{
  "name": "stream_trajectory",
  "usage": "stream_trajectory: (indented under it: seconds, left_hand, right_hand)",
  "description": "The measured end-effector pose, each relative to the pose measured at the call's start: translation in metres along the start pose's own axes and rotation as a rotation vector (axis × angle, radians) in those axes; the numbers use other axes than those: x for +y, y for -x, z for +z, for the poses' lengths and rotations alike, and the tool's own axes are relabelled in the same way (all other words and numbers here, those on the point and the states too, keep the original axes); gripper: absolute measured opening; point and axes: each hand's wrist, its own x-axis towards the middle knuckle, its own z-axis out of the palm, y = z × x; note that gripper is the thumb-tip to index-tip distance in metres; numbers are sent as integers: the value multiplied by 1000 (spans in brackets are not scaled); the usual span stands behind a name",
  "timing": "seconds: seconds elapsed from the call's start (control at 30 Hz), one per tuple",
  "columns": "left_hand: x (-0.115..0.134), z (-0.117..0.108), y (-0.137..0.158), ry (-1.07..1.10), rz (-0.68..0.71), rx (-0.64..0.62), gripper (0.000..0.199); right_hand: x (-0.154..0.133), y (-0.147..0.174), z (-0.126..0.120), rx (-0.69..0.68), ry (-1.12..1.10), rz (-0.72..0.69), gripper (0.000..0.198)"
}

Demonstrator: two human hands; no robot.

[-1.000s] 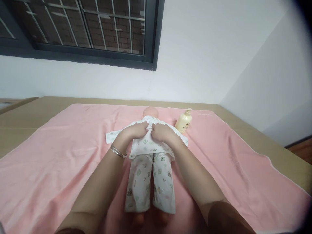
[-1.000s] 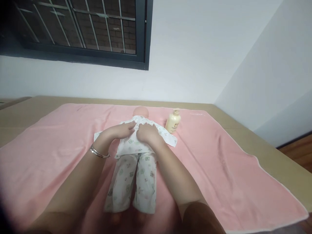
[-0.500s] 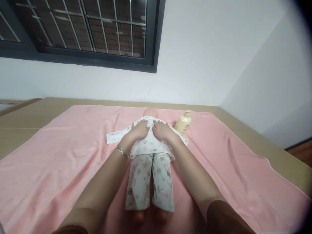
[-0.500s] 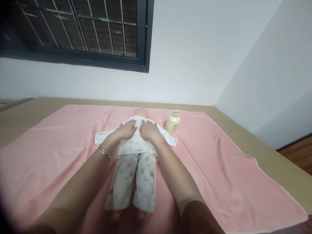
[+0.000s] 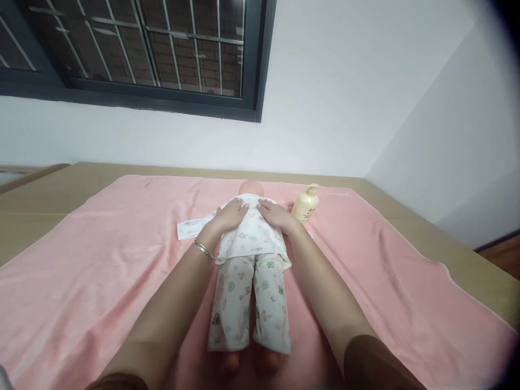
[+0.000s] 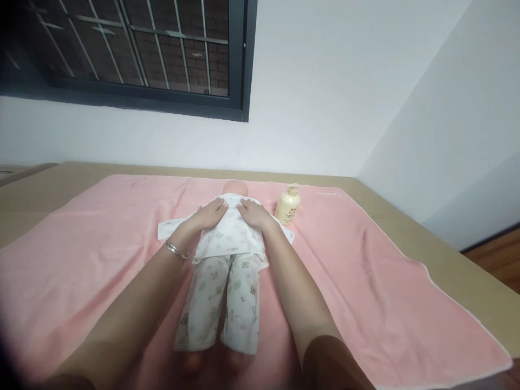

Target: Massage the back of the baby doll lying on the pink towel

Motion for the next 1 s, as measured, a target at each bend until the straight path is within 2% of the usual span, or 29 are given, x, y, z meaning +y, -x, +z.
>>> stream_trajectory:
  seconds: [0.13, 0.3, 0.43, 0.57, 0.67, 0.77, 0.87, 1.0]
  left_hand:
    - [0, 10, -7, -12, -38, -12, 67]
    - [17, -16, 17, -120, 47, -185, 67]
    - [28, -34, 35, -137, 123, -238, 46]
    - [27, -30, 29, -75, 65, -147, 43]
    - [18, -14, 13, -7, 47, 20, 50]
    - [6, 5, -3, 34, 61, 144, 53]
    - [-3, 17, -12, 27, 50, 134, 60]
    - [-4, 18, -13, 11, 56, 93, 64]
  right_hand:
    - [4, -7, 12, 18, 20, 22, 57]
    - [-23, 14, -6, -23, 118, -8, 44]
    - [-41, 33, -25, -110, 180, -61, 27]
    - [-33, 26, -19, -35, 98, -32, 35]
    - [-21, 10, -2, 97, 20, -23, 45]
    - [-14, 0, 14, 188, 66, 25, 46]
    - [-12, -2, 20, 164, 98, 39, 47]
    - [-10, -4, 20, 142, 105, 17, 47]
